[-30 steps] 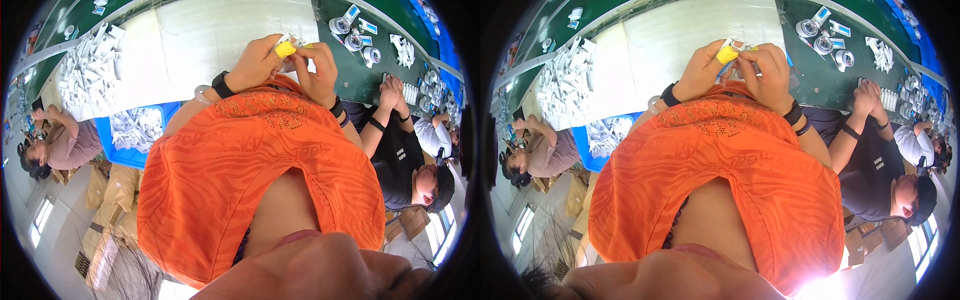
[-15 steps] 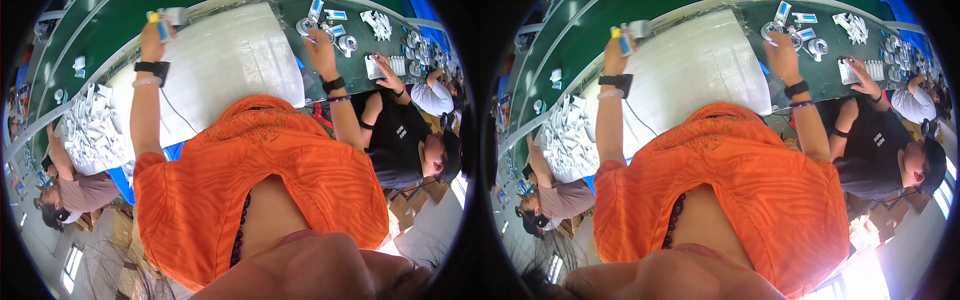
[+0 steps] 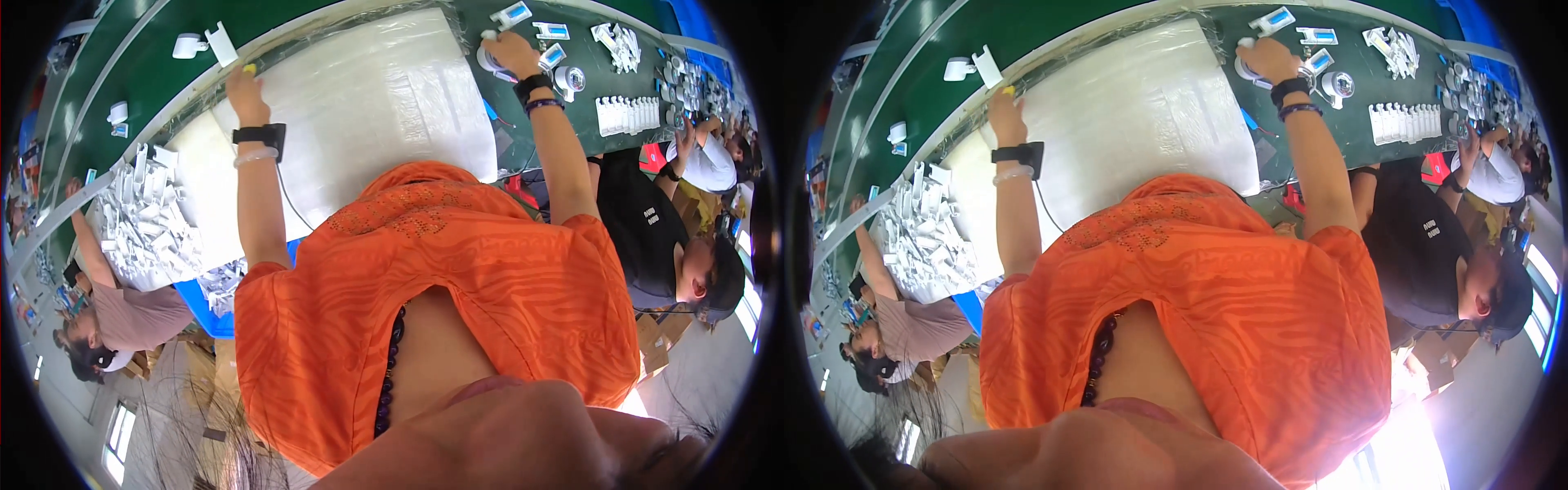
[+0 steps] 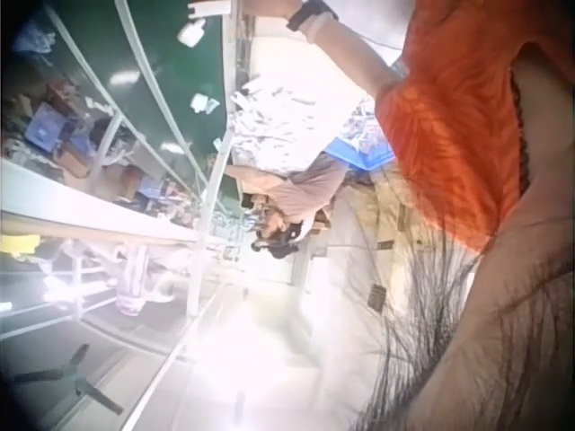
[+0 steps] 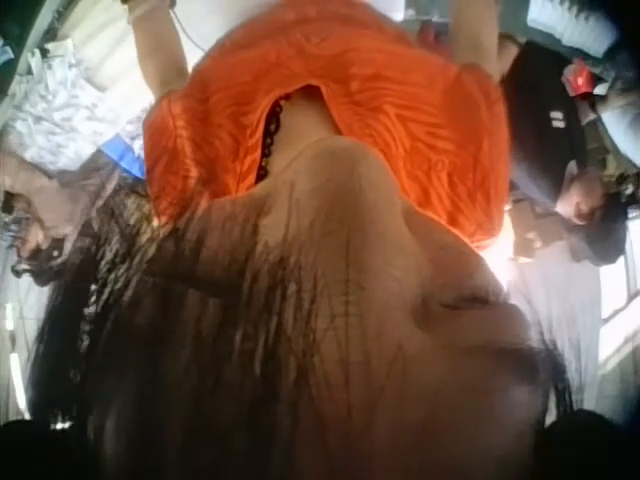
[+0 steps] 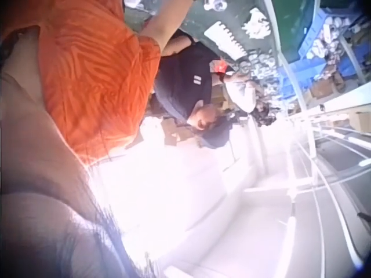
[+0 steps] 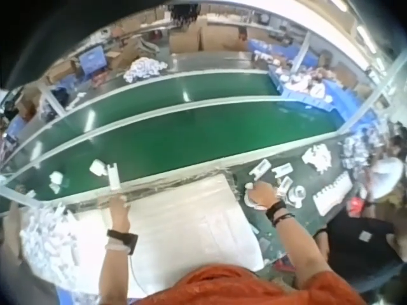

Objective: The worker is seen assembling and inspecting various electronic components at a factory workstation.

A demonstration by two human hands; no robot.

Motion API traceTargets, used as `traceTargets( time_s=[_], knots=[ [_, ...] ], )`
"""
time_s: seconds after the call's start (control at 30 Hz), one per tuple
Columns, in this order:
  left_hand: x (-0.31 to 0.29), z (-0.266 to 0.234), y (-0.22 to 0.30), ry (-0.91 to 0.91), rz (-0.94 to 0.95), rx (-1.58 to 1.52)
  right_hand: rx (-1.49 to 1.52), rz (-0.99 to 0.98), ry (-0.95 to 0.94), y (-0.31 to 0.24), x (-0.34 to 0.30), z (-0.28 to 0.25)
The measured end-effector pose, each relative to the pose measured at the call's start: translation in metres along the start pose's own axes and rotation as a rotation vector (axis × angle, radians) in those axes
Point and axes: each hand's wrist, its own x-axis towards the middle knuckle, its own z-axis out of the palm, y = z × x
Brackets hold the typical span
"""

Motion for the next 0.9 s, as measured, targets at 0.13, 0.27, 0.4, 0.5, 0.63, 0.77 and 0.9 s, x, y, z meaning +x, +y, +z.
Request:
traceTargets(
  time_s=[0.13,0.27,0.4,0.5,0.63,0.77,0.9],
  knots=[
    [-0.009,-0.035,0.081,0.112,-0.920,-1.384,0.260,-0.131,0.024,-0.005,-0.029,0.028],
    [-0.030,-0.065,0.126,-0.261,-0.749,-1.454,0.186,-0.160,0.105,-0.018,-0.052,0.032],
    [-0.045,-0.077,0.169,-0.417,-0.659,-1.484,0.438,-0.240,-0.014,0.004,-0.031,0.046],
    [-0.058,-0.076,0.189,-0.464,-0.573,-1.517,0.147,-0.693,0.014,0.005,-0.017,0.037],
    [-0.072,-0.074,0.202,-0.554,-0.481,-1.552,0.176,-0.589,0.072,0.006,-0.030,0.055],
    [-0.080,-0.094,0.207,-0.528,-0.489,-1.503,0.336,-0.535,0.048,0.004,-0.043,0.035],
    [-0.083,-0.107,0.204,-0.498,-0.484,-1.464,0.618,-0.439,-0.095,0.010,-0.054,0.013]
  ],
)
